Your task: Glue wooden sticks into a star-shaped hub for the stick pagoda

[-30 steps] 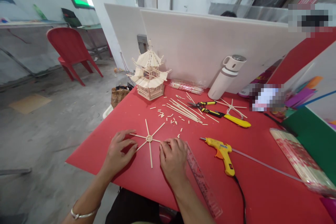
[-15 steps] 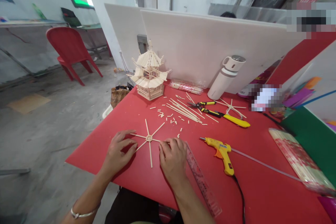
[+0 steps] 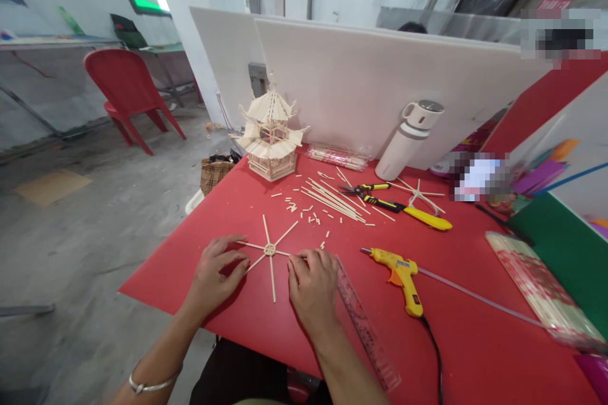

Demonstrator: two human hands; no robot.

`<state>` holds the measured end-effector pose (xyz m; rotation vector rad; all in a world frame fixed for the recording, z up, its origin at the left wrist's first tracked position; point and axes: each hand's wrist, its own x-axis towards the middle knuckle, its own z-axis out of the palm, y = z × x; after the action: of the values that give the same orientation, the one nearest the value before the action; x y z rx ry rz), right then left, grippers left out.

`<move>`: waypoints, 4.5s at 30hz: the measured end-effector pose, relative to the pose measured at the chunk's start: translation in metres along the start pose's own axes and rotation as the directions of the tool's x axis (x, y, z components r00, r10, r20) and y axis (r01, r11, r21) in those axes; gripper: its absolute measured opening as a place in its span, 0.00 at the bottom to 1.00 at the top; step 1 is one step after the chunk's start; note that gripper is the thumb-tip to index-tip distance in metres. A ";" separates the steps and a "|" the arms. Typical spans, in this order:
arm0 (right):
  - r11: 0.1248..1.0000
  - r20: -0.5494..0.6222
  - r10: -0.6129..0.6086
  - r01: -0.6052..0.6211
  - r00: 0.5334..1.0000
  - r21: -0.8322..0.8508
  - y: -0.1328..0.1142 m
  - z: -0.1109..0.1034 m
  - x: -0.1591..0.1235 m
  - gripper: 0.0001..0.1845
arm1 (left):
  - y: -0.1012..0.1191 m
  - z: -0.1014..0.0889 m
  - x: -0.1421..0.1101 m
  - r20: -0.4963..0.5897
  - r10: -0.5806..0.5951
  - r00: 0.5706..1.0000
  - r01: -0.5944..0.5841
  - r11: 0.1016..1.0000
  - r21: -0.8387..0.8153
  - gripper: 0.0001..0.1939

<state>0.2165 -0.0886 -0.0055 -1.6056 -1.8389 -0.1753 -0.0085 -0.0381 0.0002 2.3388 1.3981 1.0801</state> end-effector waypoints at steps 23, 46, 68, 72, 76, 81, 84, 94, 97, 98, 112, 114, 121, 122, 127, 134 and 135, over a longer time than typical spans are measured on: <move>1.000 0.005 -0.019 0.019 1.000 -0.016 0.001 0.002 -0.002 0.09 | 0.001 0.000 0.000 -0.018 0.021 1.000 -0.021 1.000 0.022 0.08; 1.000 -0.006 -0.018 0.018 1.000 -0.007 0.001 0.001 -0.001 0.07 | -0.001 0.001 -0.001 0.006 -0.003 1.000 0.003 1.000 0.013 0.08; 0.990 0.007 0.074 -0.072 0.997 -0.120 0.008 0.004 -0.003 0.10 | 0.003 -0.002 0.000 -0.003 0.026 1.000 -0.025 0.999 0.032 0.07; 0.987 0.017 0.081 -0.078 0.997 -0.137 0.011 0.004 -0.003 0.06 | 0.008 -0.002 -0.002 0.012 0.073 0.997 -0.074 0.993 0.097 0.05; 0.988 0.009 0.086 -0.084 0.996 -0.131 0.012 0.003 -0.003 0.05 | 0.009 -0.001 -0.009 0.032 0.106 0.994 -0.110 0.978 0.176 0.04; 0.989 0.007 0.087 -0.085 0.996 -0.124 0.012 0.004 -0.002 0.05 | 0.005 -0.004 -0.018 0.011 0.089 0.996 -0.089 0.967 0.238 0.04; 0.990 0.010 0.081 -0.079 0.997 -0.115 0.012 0.004 -0.003 0.06 | 0.004 -0.006 -0.019 -0.009 0.061 0.998 -0.057 0.967 0.250 0.04; 0.995 -0.002 0.036 -0.037 0.999 -0.092 0.015 0.000 -0.003 0.08 | 0.005 -0.005 -0.017 -0.019 0.028 0.999 -0.024 0.976 0.218 0.06; 0.996 -0.001 0.015 -0.015 1.000 -0.093 0.016 0.000 -0.003 0.09 | 0.006 -0.004 -0.017 -0.031 0.011 0.999 -0.004 0.977 0.213 0.07; 0.996 0.000 0.012 -0.012 1.000 -0.093 0.016 0.001 -0.004 0.09 | 0.006 -0.004 -0.018 -0.034 0.009 0.999 -0.002 0.977 0.212 0.07; 0.998 -0.014 0.031 -0.031 0.999 -0.047 0.017 0.002 -0.004 0.09 | 0.007 -0.005 -0.017 -0.044 0.012 0.999 -0.005 0.990 0.142 0.06; 0.998 -0.004 0.034 -0.034 0.999 -0.054 0.017 0.002 -0.004 0.09 | 0.007 -0.005 -0.018 -0.053 0.015 0.998 -0.007 0.989 0.150 0.06; 0.996 0.007 0.041 -0.041 0.999 -0.075 0.016 0.003 -0.005 0.10 | 0.003 0.000 -0.019 -0.071 0.001 0.998 0.011 0.985 0.174 0.09; 0.996 0.009 0.039 -0.038 0.999 -0.081 0.016 0.003 -0.005 0.10 | 0.002 0.000 -0.019 -0.069 -0.004 0.998 0.016 0.984 0.176 0.09; 0.995 0.013 0.024 -0.022 1.000 -0.098 0.017 0.004 -0.007 0.10 | 0.004 0.001 -0.020 -0.051 -0.015 0.999 0.025 0.981 0.192 0.09; 0.995 -0.006 0.033 -0.034 0.999 -0.092 0.015 0.003 -0.006 0.09 | 0.004 0.000 -0.019 -0.044 -0.016 0.999 0.025 0.978 0.208 0.10; 0.995 -0.008 0.035 -0.036 0.999 -0.090 0.015 0.003 -0.005 0.09 | 0.004 0.000 -0.019 -0.044 -0.019 0.999 0.028 0.977 0.209 0.10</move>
<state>0.2291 -0.0880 -0.0158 -1.6963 -1.8196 -0.2501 -0.0114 -0.0557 -0.0067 2.4477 1.6236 1.0261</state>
